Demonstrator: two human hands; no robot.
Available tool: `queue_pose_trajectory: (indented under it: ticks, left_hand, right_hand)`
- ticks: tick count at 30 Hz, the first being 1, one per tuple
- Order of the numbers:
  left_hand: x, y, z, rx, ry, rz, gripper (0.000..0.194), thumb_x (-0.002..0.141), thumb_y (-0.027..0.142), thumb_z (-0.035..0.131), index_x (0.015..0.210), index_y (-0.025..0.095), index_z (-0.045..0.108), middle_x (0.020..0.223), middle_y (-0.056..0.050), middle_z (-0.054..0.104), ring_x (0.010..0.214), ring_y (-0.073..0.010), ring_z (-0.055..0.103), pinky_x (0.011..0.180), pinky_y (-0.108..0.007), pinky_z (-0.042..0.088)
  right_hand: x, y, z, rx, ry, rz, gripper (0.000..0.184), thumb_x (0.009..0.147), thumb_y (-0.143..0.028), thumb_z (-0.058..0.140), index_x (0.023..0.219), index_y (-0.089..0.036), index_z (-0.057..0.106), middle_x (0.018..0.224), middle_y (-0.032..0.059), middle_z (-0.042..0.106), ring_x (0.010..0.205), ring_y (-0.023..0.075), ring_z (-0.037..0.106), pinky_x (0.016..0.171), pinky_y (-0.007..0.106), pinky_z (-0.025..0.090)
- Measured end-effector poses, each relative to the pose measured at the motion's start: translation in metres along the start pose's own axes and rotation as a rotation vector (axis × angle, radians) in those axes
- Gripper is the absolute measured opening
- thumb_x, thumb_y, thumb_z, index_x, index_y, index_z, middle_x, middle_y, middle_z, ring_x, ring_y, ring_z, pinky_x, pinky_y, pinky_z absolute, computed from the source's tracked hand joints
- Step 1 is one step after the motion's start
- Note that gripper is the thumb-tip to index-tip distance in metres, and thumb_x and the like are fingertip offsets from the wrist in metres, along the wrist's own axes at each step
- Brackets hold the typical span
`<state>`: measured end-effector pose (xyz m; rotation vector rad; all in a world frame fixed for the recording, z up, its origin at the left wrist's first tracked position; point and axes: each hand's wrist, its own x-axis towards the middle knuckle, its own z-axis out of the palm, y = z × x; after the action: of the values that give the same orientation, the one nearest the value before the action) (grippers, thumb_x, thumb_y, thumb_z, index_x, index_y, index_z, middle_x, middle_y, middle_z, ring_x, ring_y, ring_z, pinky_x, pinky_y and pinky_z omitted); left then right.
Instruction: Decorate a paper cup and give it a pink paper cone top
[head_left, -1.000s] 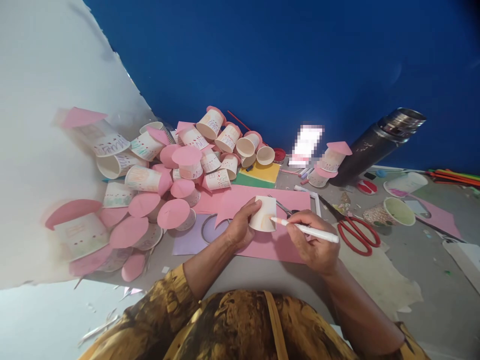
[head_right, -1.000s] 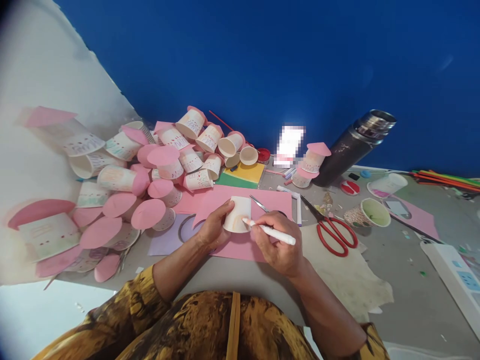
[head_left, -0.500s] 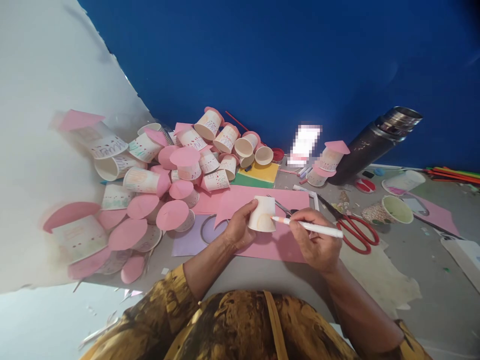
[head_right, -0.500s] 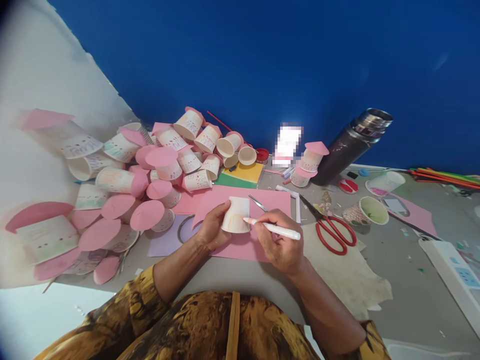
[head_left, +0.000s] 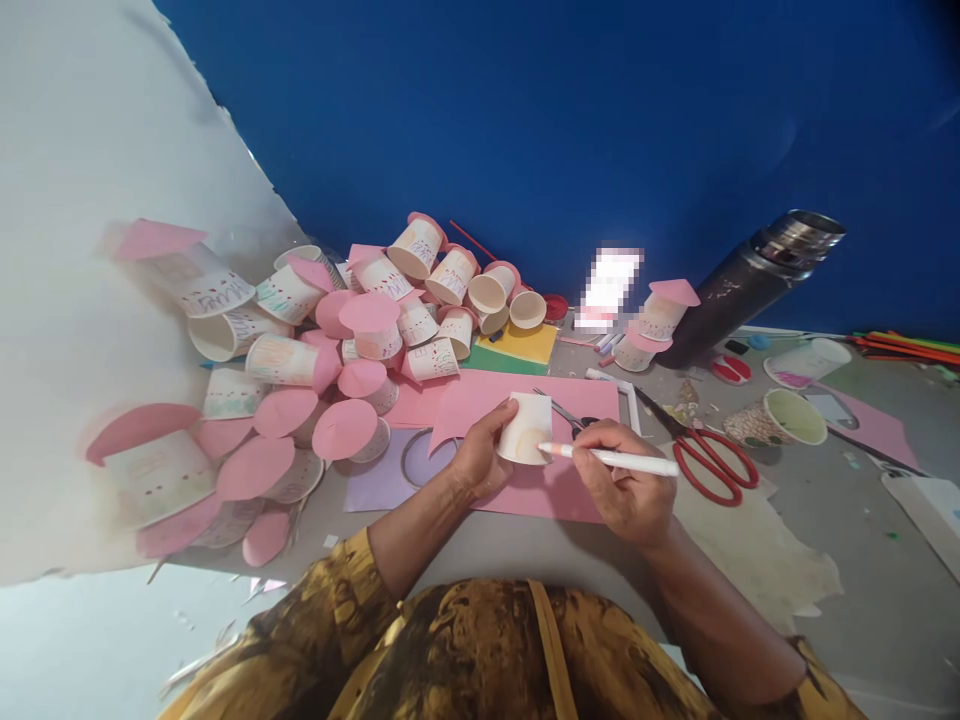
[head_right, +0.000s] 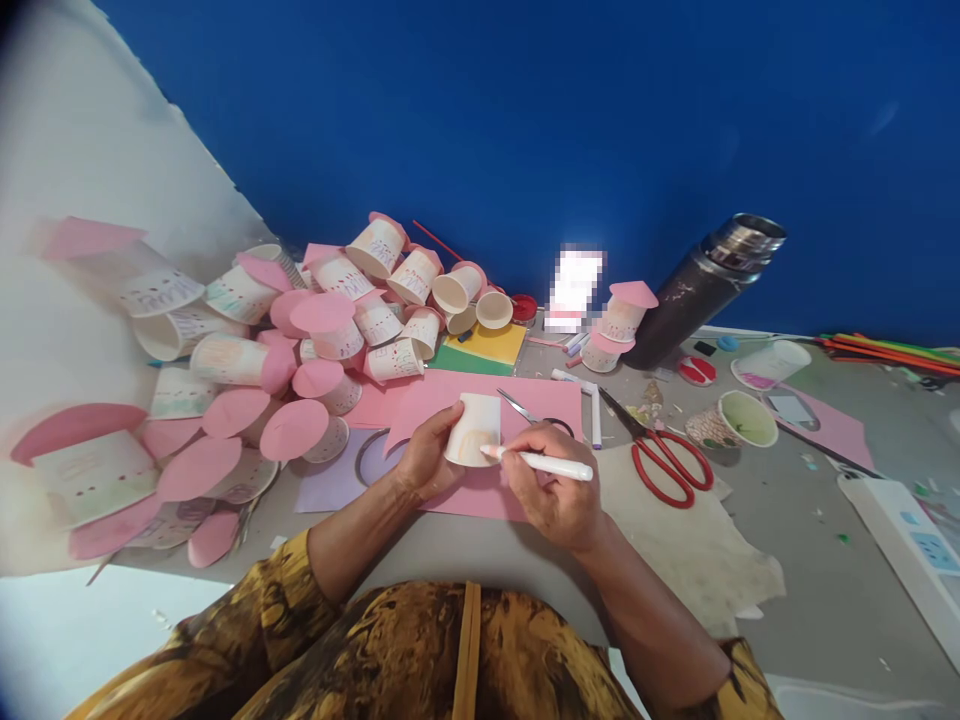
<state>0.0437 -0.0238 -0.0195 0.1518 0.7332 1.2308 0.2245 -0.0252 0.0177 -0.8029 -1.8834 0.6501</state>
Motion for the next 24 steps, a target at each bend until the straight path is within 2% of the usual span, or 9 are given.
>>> queue_pose_trajectory:
  ticks: [2, 5, 9, 13, 16, 21, 24]
  left_hand:
    - [-0.0001, 0.0001, 0.0003, -0.011, -0.003, 0.007, 0.020, 0.084, 0.028, 0.069, 0.098, 0.013, 0.070, 0.082, -0.007, 0.071, 0.070, -0.0202, 0.066, 0.072, -0.033, 0.053]
    - [-0.0003, -0.0003, 0.0009, -0.008, 0.002, 0.013, 0.018, 0.081, 0.027, 0.073, 0.093, 0.014, 0.069, 0.080, -0.005, 0.069, 0.070, -0.0186, 0.064, 0.070, -0.030, 0.052]
    - [0.0002, -0.0028, 0.0005, 0.044, -0.014, 0.065, 0.023, 0.076, 0.030, 0.077, 0.091, 0.015, 0.068, 0.080, -0.004, 0.067, 0.070, -0.0183, 0.062, 0.067, -0.030, 0.050]
    - [0.0008, -0.0043, -0.0012, 0.123, -0.072, 0.131, 0.023, 0.075, 0.033, 0.077, 0.087, 0.015, 0.068, 0.076, -0.001, 0.064, 0.068, -0.0164, 0.059, 0.063, -0.028, 0.046]
    - [0.0006, -0.0038, -0.0015, 0.153, -0.099, 0.149, 0.023, 0.076, 0.034, 0.077, 0.088, 0.016, 0.069, 0.077, -0.001, 0.063, 0.069, -0.0162, 0.057, 0.063, -0.027, 0.046]
    - [0.0002, -0.0032, -0.0004, 0.176, -0.100, 0.158, 0.025, 0.076, 0.035, 0.077, 0.088, 0.015, 0.069, 0.076, -0.001, 0.061, 0.068, -0.0152, 0.055, 0.061, -0.026, 0.044]
    - [0.0004, -0.0039, -0.0008, 0.171, -0.099, 0.150, 0.025, 0.076, 0.035, 0.077, 0.089, 0.015, 0.069, 0.078, -0.002, 0.063, 0.070, -0.0163, 0.056, 0.063, -0.027, 0.046]
  right_hand:
    - [0.0004, -0.0003, 0.0001, -0.025, 0.017, -0.019, 0.006, 0.091, -0.017, 0.059, 0.086, -0.022, 0.061, 0.071, 0.0007, 0.066, 0.061, 0.0155, 0.060, 0.058, 0.028, 0.047]
    - [0.0015, -0.0009, 0.0001, -0.024, -0.057, -0.050, 0.008, 0.091, -0.016, 0.058, 0.085, -0.022, 0.060, 0.069, -0.0003, 0.064, 0.058, 0.0141, 0.058, 0.054, 0.027, 0.045]
    - [0.0029, -0.0010, 0.0010, -0.058, 0.007, -0.076, 0.006, 0.090, -0.016, 0.059, 0.087, -0.021, 0.060, 0.072, 0.0013, 0.066, 0.061, 0.0150, 0.060, 0.056, 0.027, 0.047]
    - [0.0032, -0.0007, 0.0018, -0.055, -0.080, -0.127, 0.008, 0.089, -0.016, 0.059, 0.084, -0.022, 0.059, 0.070, 0.0008, 0.065, 0.060, 0.0151, 0.060, 0.057, 0.027, 0.047]
    - [0.0029, -0.0003, 0.0024, -0.084, -0.009, -0.114, 0.006, 0.090, -0.016, 0.059, 0.088, -0.021, 0.060, 0.073, 0.0020, 0.066, 0.063, 0.0159, 0.062, 0.059, 0.028, 0.049]
    - [0.0030, -0.0002, 0.0035, -0.074, -0.066, -0.121, 0.007, 0.090, -0.016, 0.059, 0.086, -0.022, 0.061, 0.071, 0.0007, 0.066, 0.060, 0.0147, 0.060, 0.056, 0.027, 0.046]
    - [0.0032, -0.0008, 0.0031, -0.099, 0.008, -0.092, 0.005, 0.091, -0.017, 0.059, 0.088, -0.021, 0.061, 0.074, 0.0021, 0.067, 0.064, 0.0157, 0.062, 0.059, 0.027, 0.048]
